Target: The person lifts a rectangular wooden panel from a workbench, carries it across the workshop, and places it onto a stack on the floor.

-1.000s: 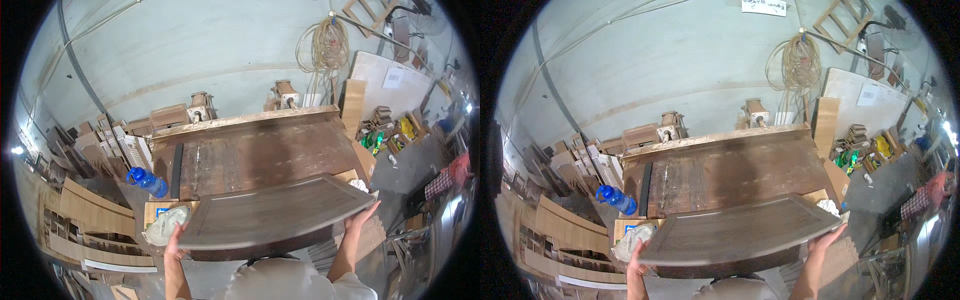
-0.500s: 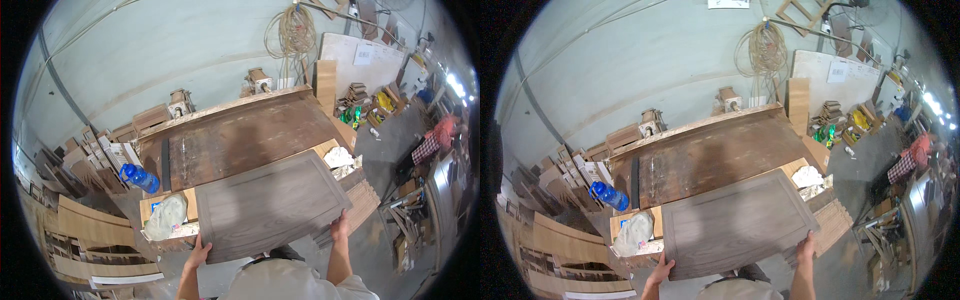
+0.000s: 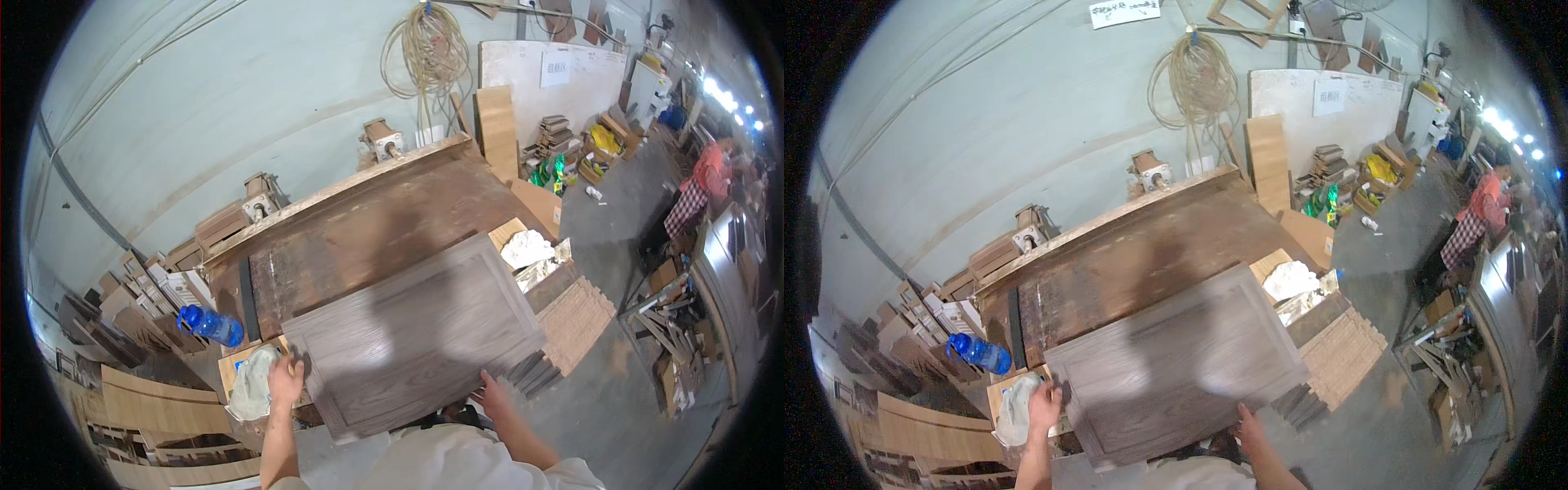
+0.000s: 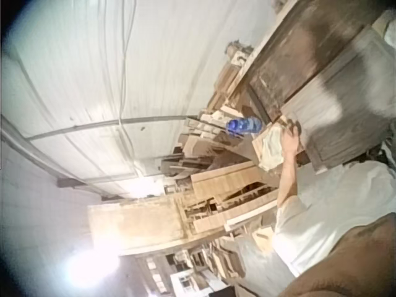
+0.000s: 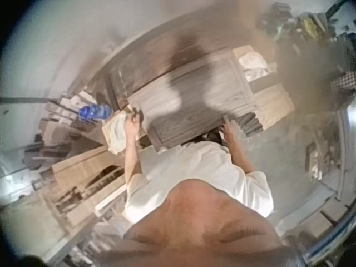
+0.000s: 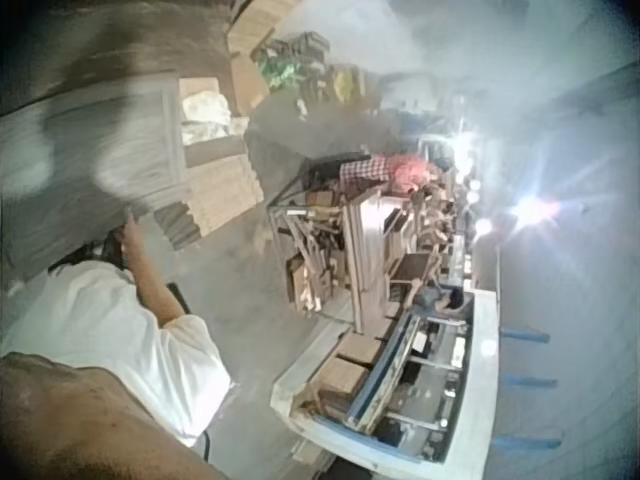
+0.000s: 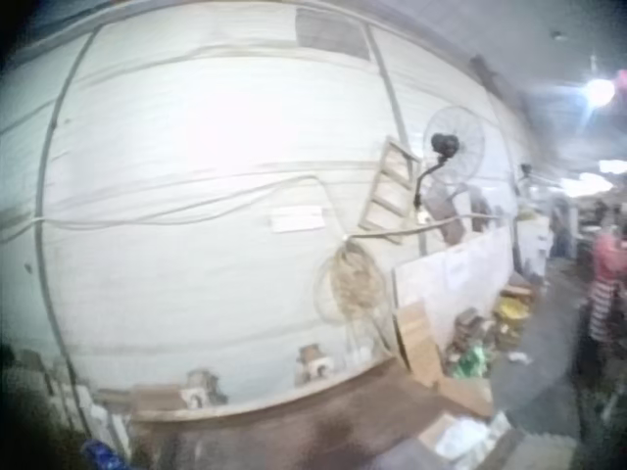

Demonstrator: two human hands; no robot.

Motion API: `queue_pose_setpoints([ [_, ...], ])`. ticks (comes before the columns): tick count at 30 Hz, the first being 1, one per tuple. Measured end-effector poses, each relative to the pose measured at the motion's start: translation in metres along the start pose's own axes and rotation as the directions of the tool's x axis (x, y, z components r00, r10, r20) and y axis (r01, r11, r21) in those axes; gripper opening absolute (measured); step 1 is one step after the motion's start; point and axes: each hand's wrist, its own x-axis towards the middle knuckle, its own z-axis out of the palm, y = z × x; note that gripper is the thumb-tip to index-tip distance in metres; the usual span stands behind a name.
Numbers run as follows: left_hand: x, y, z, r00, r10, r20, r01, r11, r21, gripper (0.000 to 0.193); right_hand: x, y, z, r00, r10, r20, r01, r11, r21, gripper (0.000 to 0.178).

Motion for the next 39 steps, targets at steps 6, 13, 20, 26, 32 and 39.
queue_pose_setpoints([
  [6,0.107,0.045,0.013,0.962,0.231,-0.147,-0.194,0.953,0.234,0.050,0.014,0.026,0.004,0.989,0.142,0.046,-0.143,0.990,0.006,0.055],
  [13,0.148,0.088,0.027,0.957,-0.005,0.289,-0.059,0.976,0.211,0.071,0.003,0.063,0.025,0.988,0.150,0.035,-0.154,0.966,0.206,0.055],
  [20,0.124,0.158,0.021,0.917,0.312,0.247,-0.340,0.937,0.076,0.059,-0.048,0.068,0.006,0.976,0.119,-0.184,-0.021,0.885,0.464,0.064],
  [26,0.035,0.319,0.085,0.662,0.653,0.366,-0.534,0.755,-0.380,0.050,-0.123,0.024,-0.142,0.761,-0.278,-0.586,0.611,0.610,0.504,0.049],
  [32,-0.173,0.428,0.173,0.012,0.829,0.559,-0.491,0.492,-0.719,0.037,-0.240,0.111,-0.220,0.240,-0.230,-0.943,0.846,0.526,0.087,0.055],
  [39,-0.435,0.403,0.284,-0.410,0.710,0.573,-0.242,0.521,-0.819,0.030,-0.300,0.305,-0.258,0.065,0.496,-0.866,0.591,0.680,0.434,0.048],
])
